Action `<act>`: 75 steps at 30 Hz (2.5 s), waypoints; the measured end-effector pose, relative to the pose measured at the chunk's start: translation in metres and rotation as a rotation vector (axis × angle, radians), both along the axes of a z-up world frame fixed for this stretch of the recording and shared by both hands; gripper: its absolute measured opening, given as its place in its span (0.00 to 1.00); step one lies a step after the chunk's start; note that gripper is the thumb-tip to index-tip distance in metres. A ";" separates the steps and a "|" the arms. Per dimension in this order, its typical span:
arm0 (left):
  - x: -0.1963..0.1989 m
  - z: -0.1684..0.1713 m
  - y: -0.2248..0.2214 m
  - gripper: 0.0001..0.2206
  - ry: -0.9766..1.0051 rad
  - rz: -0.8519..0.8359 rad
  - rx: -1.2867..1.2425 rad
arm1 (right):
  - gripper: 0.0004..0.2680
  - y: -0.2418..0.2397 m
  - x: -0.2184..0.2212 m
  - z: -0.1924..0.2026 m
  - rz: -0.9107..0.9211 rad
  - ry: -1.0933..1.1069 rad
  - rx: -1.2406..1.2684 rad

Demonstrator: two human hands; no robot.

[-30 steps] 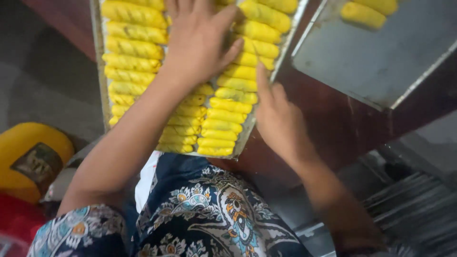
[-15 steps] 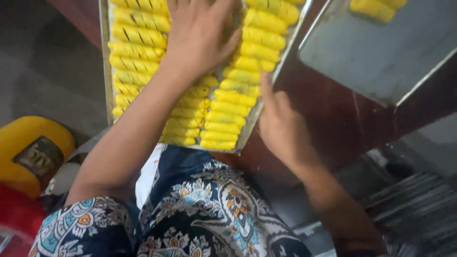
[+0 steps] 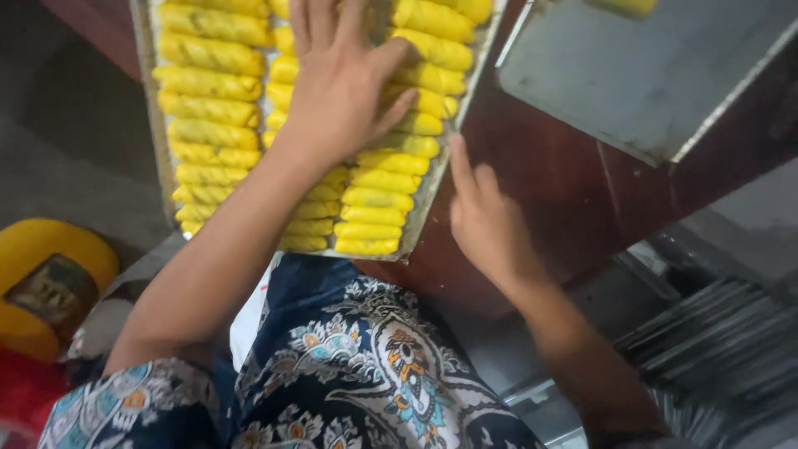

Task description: Scoring the tops of yellow dough rolls on baking trays using a small utility knife.

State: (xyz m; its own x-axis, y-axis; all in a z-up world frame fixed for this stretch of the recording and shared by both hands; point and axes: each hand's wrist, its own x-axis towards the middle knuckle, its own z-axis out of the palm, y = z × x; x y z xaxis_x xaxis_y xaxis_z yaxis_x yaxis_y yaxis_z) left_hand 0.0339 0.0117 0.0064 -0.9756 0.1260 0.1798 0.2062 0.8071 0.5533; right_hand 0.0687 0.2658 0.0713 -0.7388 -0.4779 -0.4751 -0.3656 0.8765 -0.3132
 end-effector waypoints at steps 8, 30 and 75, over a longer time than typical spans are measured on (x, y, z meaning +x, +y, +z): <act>0.000 0.017 -0.006 0.16 -0.061 -0.004 0.100 | 0.26 -0.027 -0.020 0.006 -0.022 0.142 -0.203; 0.015 0.003 -0.017 0.14 -0.073 0.089 0.100 | 0.26 -0.017 0.016 0.019 -0.020 -0.013 -0.136; 0.063 0.004 -0.020 0.16 -0.057 0.037 0.113 | 0.26 -0.013 0.054 0.015 0.029 -0.014 -0.078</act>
State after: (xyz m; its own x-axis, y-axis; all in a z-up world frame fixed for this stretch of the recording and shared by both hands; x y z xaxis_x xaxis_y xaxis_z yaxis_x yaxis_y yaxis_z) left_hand 0.0970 -0.0088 0.0106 -0.9883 0.0714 0.1351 0.1428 0.7457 0.6508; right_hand 0.1232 0.2525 0.0868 -0.7176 -0.5351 -0.4457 -0.3860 0.8383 -0.3850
